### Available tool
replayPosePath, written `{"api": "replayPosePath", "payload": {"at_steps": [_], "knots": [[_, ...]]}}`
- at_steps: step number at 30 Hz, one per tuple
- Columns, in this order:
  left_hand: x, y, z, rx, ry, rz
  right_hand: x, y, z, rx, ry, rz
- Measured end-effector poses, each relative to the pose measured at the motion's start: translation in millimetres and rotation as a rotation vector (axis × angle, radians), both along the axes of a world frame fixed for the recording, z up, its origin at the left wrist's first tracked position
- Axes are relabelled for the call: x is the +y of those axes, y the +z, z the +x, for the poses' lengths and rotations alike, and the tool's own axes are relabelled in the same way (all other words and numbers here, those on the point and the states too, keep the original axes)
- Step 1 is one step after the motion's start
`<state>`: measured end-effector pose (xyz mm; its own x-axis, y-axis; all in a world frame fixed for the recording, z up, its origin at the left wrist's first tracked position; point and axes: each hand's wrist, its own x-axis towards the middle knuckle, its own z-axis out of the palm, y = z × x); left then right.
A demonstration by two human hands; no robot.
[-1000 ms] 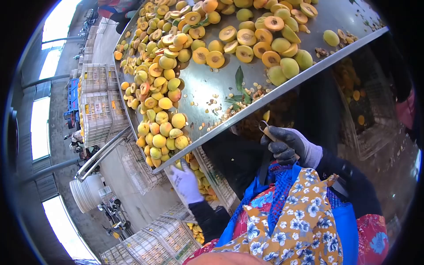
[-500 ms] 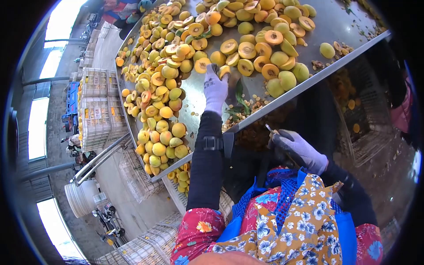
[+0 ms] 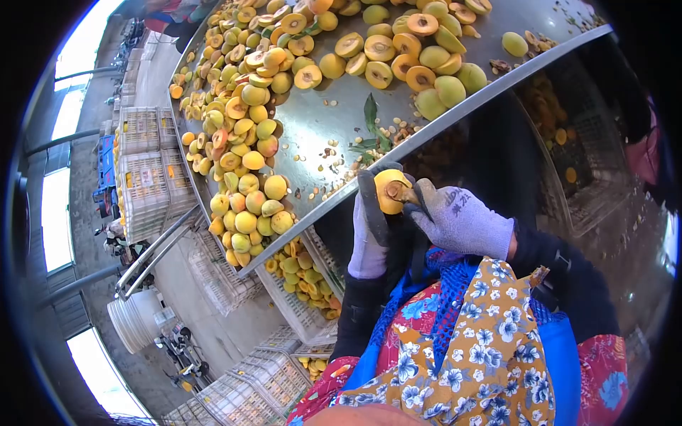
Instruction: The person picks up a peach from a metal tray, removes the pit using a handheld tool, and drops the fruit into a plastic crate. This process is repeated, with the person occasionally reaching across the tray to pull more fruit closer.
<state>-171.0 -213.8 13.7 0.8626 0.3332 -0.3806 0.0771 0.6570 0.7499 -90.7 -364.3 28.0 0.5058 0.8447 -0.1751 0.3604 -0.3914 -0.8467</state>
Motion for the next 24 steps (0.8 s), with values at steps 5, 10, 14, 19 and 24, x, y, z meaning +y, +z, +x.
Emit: {"api": "replayPosePath", "payload": {"at_steps": [5,10,14,19,24], "knots": [[-3.2,-10.9,-6.9,-0.014,0.025,0.214,-0.8,-2.4,-5.6,-0.021,0.044,-0.048],[-10.0,-29.0,-11.9,0.064,0.142,0.659,2.0,-17.8,-9.5,0.194,0.012,0.109],[-16.8,-20.8,-6.6,0.066,0.216,1.015,3.3,17.9,11.5,1.082,-0.007,0.071],[-16.7,-31.1,-4.7,-0.068,0.135,0.450,-2.9,-6.8,5.2,2.060,-0.112,0.115],[8.2,-25.6,-28.3,0.175,0.228,0.768,-7.2,7.3,7.1,1.911,-0.149,0.199]]}}
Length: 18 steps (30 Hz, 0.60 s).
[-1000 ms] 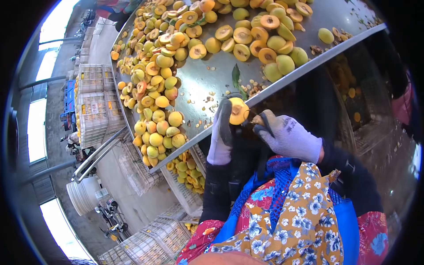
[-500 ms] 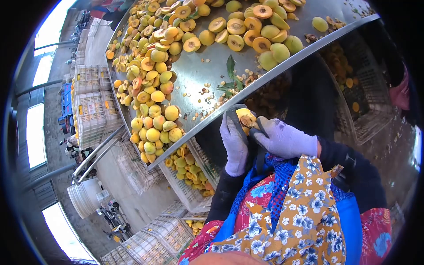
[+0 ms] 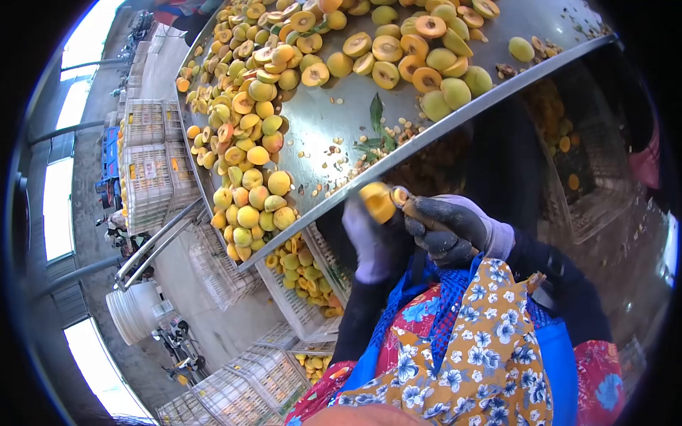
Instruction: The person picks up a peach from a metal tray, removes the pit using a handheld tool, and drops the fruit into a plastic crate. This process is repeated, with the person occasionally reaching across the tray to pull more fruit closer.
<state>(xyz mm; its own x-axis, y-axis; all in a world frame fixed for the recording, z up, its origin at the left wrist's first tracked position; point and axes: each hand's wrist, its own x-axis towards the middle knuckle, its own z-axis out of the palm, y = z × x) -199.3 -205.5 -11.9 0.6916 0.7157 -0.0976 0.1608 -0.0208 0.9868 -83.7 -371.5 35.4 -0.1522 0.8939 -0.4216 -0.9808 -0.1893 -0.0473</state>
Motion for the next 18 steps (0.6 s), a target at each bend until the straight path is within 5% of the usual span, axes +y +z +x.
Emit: {"api": "replayPosePath", "payload": {"at_steps": [2,5,7,8,11,14,15,18], "knots": [[22.6,25.8,-32.4,0.247,0.153,0.252,-4.1,5.1,15.6,-0.412,-0.103,-0.035],[89.7,22.1,-135.1,0.934,-0.084,1.049,-18.5,-5.1,70.4,-1.056,-0.204,-0.269],[107.8,73.0,-125.9,1.327,0.154,0.885,-34.4,-3.3,119.5,-1.144,-0.409,-0.293],[140.4,61.4,-140.3,1.043,0.179,1.105,-35.6,6.7,143.7,-1.270,-0.523,-0.344],[210.5,84.2,-62.0,0.561,0.092,0.944,-47.2,-13.7,262.2,-1.369,-0.530,-0.393],[330.2,45.9,36.4,0.411,-0.157,1.131,-46.1,-64.3,390.7,-1.426,-0.548,-0.523],[365.3,26.0,72.6,0.397,-0.021,0.954,-52.0,-89.3,435.6,-1.413,-0.466,-0.633],[481.8,-73.7,167.5,0.512,0.089,0.980,-20.2,-103.3,468.5,-1.278,-0.693,-0.370]]}}
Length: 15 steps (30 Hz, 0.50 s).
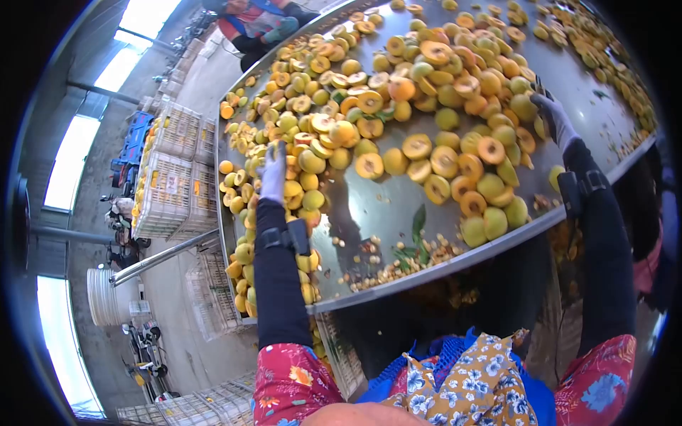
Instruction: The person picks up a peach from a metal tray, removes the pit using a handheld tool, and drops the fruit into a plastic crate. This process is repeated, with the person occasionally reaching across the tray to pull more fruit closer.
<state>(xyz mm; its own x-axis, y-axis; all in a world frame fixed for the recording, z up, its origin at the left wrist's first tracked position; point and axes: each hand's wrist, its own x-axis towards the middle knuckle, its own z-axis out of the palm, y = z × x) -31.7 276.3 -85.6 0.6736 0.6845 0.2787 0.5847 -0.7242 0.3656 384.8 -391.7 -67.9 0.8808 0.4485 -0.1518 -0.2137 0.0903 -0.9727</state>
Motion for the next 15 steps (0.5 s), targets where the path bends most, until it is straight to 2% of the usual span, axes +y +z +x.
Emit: {"api": "replayPosePath", "payload": {"at_steps": [2,3,4,5,7,8,9,11,12,13,15], "knots": [[-14.5,3.7,44.2,-0.014,-0.033,-0.225,36.9,5.6,1.3,0.079,0.006,-0.004],[-61.7,52.0,59.4,-0.003,-0.133,-0.431,53.7,11.8,-1.7,0.124,0.002,-0.011],[-107.5,85.1,74.3,0.143,-0.016,-0.287,67.0,23.6,-5.8,0.178,0.037,0.035],[-139.4,100.4,86.5,0.292,0.100,-0.143,80.2,25.8,-8.7,0.118,0.051,0.027],[-154.9,101.4,107.0,0.206,-0.105,-0.214,95.4,24.5,0.1,0.003,0.082,0.001],[-166.8,97.1,116.5,0.195,-0.157,-0.208,102.6,23.9,7.0,0.001,0.098,-0.182],[-179.3,94.1,127.1,0.178,-0.208,-0.201,109.7,16.9,4.6,-0.066,0.143,-0.165],[-203.7,99.3,138.5,0.273,-0.264,-0.267,130.1,13.5,-10.2,-0.198,0.236,-0.137],[-210.8,95.5,137.9,0.286,-0.329,-0.262,136.8,30.6,-26.5,-0.099,0.304,-0.232],[-218.5,96.1,134.6,0.300,-0.392,-0.252,145.3,30.2,-37.1,-0.105,0.345,-0.224],[-242.6,100.2,123.6,0.399,-0.446,-0.307,165.9,25.6,-59.2,-0.241,0.423,-0.220]]}}
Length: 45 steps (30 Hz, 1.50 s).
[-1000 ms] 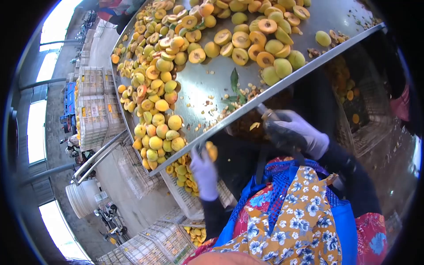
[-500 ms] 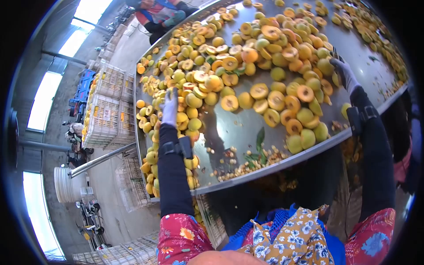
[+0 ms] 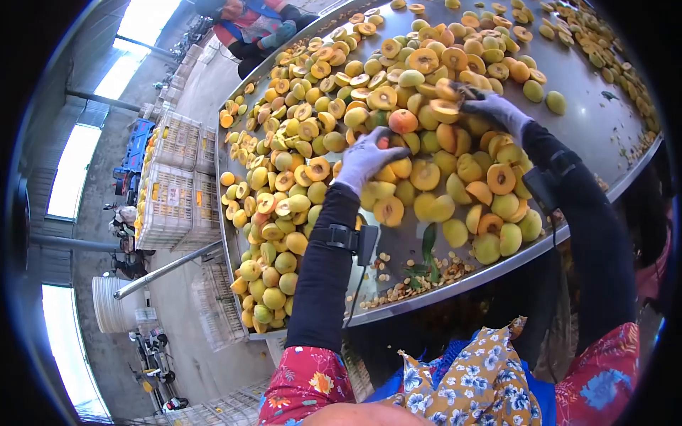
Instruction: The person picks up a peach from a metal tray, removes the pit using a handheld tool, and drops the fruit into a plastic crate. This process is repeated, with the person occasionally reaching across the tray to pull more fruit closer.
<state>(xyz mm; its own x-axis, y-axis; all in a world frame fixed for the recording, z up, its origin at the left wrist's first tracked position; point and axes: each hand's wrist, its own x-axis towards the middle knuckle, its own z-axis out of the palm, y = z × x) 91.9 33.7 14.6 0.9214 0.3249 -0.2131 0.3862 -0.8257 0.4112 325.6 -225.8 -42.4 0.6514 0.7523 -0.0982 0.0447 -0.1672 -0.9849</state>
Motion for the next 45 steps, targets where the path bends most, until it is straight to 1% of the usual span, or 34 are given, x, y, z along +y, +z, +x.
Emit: {"api": "replayPosePath", "payload": {"at_steps": [1,2,3,6,7,10,11,12,13,14,15,16,18,19,20,22,23,24,25,26,27,28,29,31,34,37,40,43,45], "knots": [[-7.6,-3.3,-8.5,-0.014,-0.010,-0.030,5.3,7.2,-16.0,-0.099,0.047,-0.016],[-12.9,-6.2,-20.4,0.056,0.000,-0.006,6.1,15.2,-32.7,-0.197,0.094,-0.034],[-18.8,-11.4,-34.9,0.057,-0.014,-0.015,6.5,21.1,-32.6,-0.281,0.173,-0.234],[-43.3,-19.3,-76.7,0.006,-0.092,-0.064,11.4,29.1,-65.7,-0.365,0.273,-0.296],[-49.8,-22.9,-88.9,0.009,-0.094,-0.178,13.5,35.7,-78.9,-0.423,0.314,-0.356],[-49.8,-41.6,-125.4,-0.096,-0.051,-0.266,21.5,69.6,-127.7,-0.599,0.502,-0.398],[-48.6,-51.5,-137.3,-0.266,-0.008,-0.235,23.7,87.0,-141.7,-0.556,0.539,-0.505],[-54.5,-36.4,-150.2,-0.380,0.100,-0.436,21.1,86.9,-151.1,-0.767,0.478,-0.427],[-78.1,23.4,-181.5,-0.467,0.208,-0.660,0.1,116.1,-179.9,-0.947,0.413,-0.366],[-85.1,35.8,-194.1,-0.584,0.309,-0.861,-7.3,113.1,-194.6,-1.159,0.332,-0.282],[-84.0,25.5,-198.5,-0.701,0.465,-1.292,-13.5,121.2,-211.0,-1.231,0.245,-0.208],[-91.9,61.2,-209.1,-0.525,0.641,-1.600,-23.8,125.4,-223.5,-1.317,0.208,-0.138],[-113.3,64.4,-240.0,-0.627,0.449,-1.714,-48.9,141.2,-265.2,-0.890,0.236,-0.159],[-119.3,46.3,-246.0,-0.634,0.453,-1.762,-59.1,148.1,-287.5,-0.724,0.287,-0.209],[-133.2,39.9,-252.5,-0.647,0.392,-1.656,-70.1,148.4,-308.8,-0.554,0.328,-0.258],[-167.1,25.8,-256.9,-0.747,0.575,-1.694,-90.9,124.1,-341.5,-0.552,0.296,-0.222],[-180.2,18.1,-264.6,-0.776,0.681,-1.847,-99.1,122.6,-364.2,-0.509,0.277,-0.102],[-189.7,14.3,-270.8,-0.765,0.556,-1.635,-104.8,112.8,-379.6,-0.513,0.234,-0.120],[-200.6,12.9,-279.3,-0.747,0.430,-1.423,-112.3,108.3,-391.0,-0.472,0.242,-0.151],[-208.8,14.0,-285.1,-0.720,0.385,-1.324,-117.1,107.2,-400.3,-0.435,0.246,-0.177],[-217.3,16.5,-290.6,-0.696,0.343,-1.223,-120.6,104.3,-405.9,-0.490,0.276,-0.199],[-225.8,19.0,-296.3,-0.675,0.303,-1.122,-125.0,105.0,-412.2,-0.492,0.272,-0.203],[-235.8,9.0,-298.9,-0.730,0.323,-1.267,-127.9,106.5,-418.2,-0.498,0.268,-0.206],[-245.8,8.9,-298.5,-0.800,0.510,-2.041,-130.2,106.1,-425.7,-0.475,0.255,-0.199],[-253.4,9.7,-301.5,-0.683,0.767,-2.024,-136.5,101.6,-427.4,-0.436,0.333,-0.296],[-257.7,10.5,-304.9,-0.640,0.630,-1.626,-136.8,100.8,-430.1,-0.350,0.321,-0.301],[-258.1,12.4,-304.8,-0.605,0.468,-1.197,-135.2,106.8,-430.7,-0.334,0.301,-0.295],[-263.8,3.1,-300.8,-0.681,0.665,-1.476,-134.8,103.4,-432.7,-0.414,0.292,-0.309],[-264.8,-4.0,-301.5,-0.723,0.645,-1.419,-135.2,98.8,-433.4,-0.388,0.297,-0.283]]}}
